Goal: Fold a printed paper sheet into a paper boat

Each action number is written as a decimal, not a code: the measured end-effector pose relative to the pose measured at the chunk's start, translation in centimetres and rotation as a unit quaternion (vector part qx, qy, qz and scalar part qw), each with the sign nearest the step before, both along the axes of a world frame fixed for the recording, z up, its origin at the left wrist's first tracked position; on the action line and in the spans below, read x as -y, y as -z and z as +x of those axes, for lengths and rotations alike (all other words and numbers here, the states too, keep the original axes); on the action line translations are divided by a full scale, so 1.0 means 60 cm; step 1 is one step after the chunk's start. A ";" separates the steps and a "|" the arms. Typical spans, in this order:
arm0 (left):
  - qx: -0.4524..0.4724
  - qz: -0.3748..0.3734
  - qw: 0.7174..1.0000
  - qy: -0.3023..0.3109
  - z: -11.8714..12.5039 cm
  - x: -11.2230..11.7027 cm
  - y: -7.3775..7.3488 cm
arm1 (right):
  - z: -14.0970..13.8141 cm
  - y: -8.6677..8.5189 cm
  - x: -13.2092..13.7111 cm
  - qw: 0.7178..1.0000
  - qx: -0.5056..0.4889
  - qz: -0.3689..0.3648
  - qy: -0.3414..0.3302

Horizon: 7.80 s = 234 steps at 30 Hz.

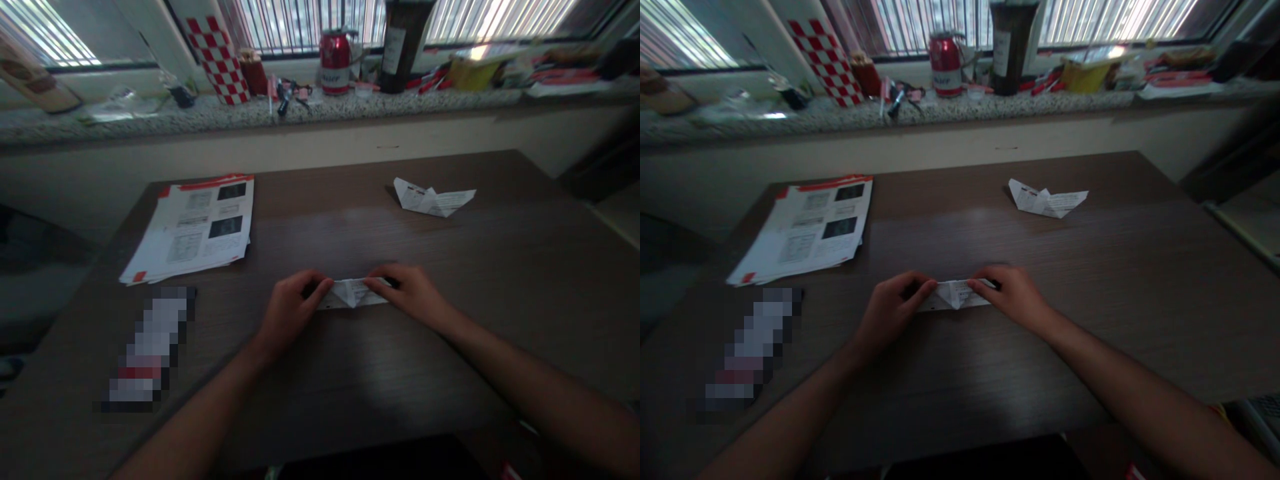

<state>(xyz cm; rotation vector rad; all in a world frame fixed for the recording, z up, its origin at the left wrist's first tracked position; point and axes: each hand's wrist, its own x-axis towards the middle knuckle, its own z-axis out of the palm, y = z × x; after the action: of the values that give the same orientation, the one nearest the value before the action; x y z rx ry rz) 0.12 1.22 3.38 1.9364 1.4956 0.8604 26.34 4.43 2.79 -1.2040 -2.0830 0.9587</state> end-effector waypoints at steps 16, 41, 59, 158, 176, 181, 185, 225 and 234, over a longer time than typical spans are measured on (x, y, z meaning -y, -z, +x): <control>-0.229 0.118 0.966 0.031 0.003 -0.004 0.021 | -0.022 0.039 0.033 0.934 0.233 0.221 -0.155; -0.303 0.079 0.932 0.185 -0.002 0.075 0.041 | -0.025 0.040 0.038 0.938 0.244 0.198 -0.149; -0.278 0.081 0.943 0.164 -0.003 0.075 0.041 | -0.001 0.039 0.042 0.929 0.292 0.203 -0.100; 0.005 0.125 0.989 0.080 0.039 0.027 0.002 | -0.046 0.020 0.048 0.929 -0.314 -0.193 -0.034; 0.156 -0.042 0.983 0.092 0.036 0.030 -0.006 | -0.044 0.014 0.051 0.902 -0.320 -0.289 -0.023; 0.163 -0.038 0.982 0.090 0.036 0.029 -0.012 | -0.043 0.016 0.051 0.902 -0.319 -0.289 -0.025; 0.124 -0.002 0.988 0.095 0.038 0.029 -0.007 | -0.044 0.021 0.052 0.909 -0.315 -0.273 -0.015; 0.104 -0.026 0.992 0.073 0.033 0.023 -0.011 | -0.044 0.011 0.052 0.902 -0.318 -0.291 -0.021; 0.068 0.022 0.993 0.094 0.023 0.021 -0.010 | -0.038 0.016 0.045 0.939 -0.279 -0.200 -0.034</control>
<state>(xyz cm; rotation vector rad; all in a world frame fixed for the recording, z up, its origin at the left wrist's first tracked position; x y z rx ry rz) 1.48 -0.04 3.98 1.9705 1.2050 0.9269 24.08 1.75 1.81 -0.8934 -1.5259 1.5982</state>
